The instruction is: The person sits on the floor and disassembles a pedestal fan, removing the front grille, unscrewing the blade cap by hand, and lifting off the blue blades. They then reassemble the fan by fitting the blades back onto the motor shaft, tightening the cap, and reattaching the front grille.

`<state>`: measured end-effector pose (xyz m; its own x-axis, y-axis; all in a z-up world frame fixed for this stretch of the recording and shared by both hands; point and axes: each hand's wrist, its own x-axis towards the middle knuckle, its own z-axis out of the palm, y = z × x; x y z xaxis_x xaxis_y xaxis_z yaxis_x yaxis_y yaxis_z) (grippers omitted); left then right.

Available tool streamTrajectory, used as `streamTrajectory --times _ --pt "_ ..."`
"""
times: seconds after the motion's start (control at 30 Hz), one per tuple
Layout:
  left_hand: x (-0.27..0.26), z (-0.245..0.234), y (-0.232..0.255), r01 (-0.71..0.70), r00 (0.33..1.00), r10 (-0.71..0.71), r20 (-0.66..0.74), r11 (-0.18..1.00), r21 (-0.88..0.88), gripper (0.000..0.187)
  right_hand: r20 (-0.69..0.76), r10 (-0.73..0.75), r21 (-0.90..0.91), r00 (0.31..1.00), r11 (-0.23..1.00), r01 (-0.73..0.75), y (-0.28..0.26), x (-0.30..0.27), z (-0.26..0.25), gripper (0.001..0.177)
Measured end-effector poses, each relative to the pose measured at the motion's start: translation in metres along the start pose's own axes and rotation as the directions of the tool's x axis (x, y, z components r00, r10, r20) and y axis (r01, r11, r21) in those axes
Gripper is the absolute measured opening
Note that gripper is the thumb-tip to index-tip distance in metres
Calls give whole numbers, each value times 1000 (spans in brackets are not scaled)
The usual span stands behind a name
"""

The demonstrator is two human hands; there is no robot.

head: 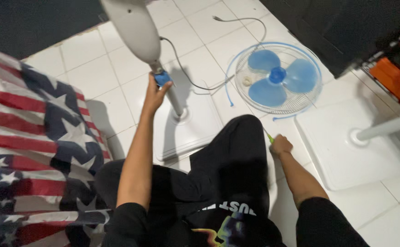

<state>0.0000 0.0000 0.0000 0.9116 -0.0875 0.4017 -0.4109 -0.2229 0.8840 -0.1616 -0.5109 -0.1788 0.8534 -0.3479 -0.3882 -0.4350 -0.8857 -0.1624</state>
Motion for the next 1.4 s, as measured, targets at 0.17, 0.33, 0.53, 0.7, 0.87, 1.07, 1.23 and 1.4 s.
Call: streamTrajectory --times 0.17,0.33,0.53,0.7,0.87,1.07,1.23,1.4 --pt "-3 1 39 99 995 -98 -33 995 10 59 -32 9 8 999 1000 -9 -3 -10 -6 43" --pt "-7 -2 58 123 990 -129 -59 988 -93 62 -58 10 -24 998 1000 -12 -13 -4 -14 51" --pt "-7 -15 54 161 987 -158 34 978 -131 55 -212 -19 75 977 997 36 -30 6 -19 58" --pt "-5 -19 42 161 987 -159 35 986 -37 54 -546 -71 206 835 955 215 -73 8 -54 30" --pt "4 1 56 74 989 -46 -143 977 202 74 -751 -219 346 623 673 653 -159 -20 -76 33" --pt "10 34 95 272 901 -208 -381 954 123 67 -680 -484 559 550 143 817 -377 -58 -54 68" --pt "15 14 92 233 947 -193 -256 963 136 51 -582 -504 647 638 188 739 -465 -59 -58 54" --pt "24 6 63 85 986 -87 -141 996 -22 35 -558 -510 701 655 133 701 -470 -42 -60 36"
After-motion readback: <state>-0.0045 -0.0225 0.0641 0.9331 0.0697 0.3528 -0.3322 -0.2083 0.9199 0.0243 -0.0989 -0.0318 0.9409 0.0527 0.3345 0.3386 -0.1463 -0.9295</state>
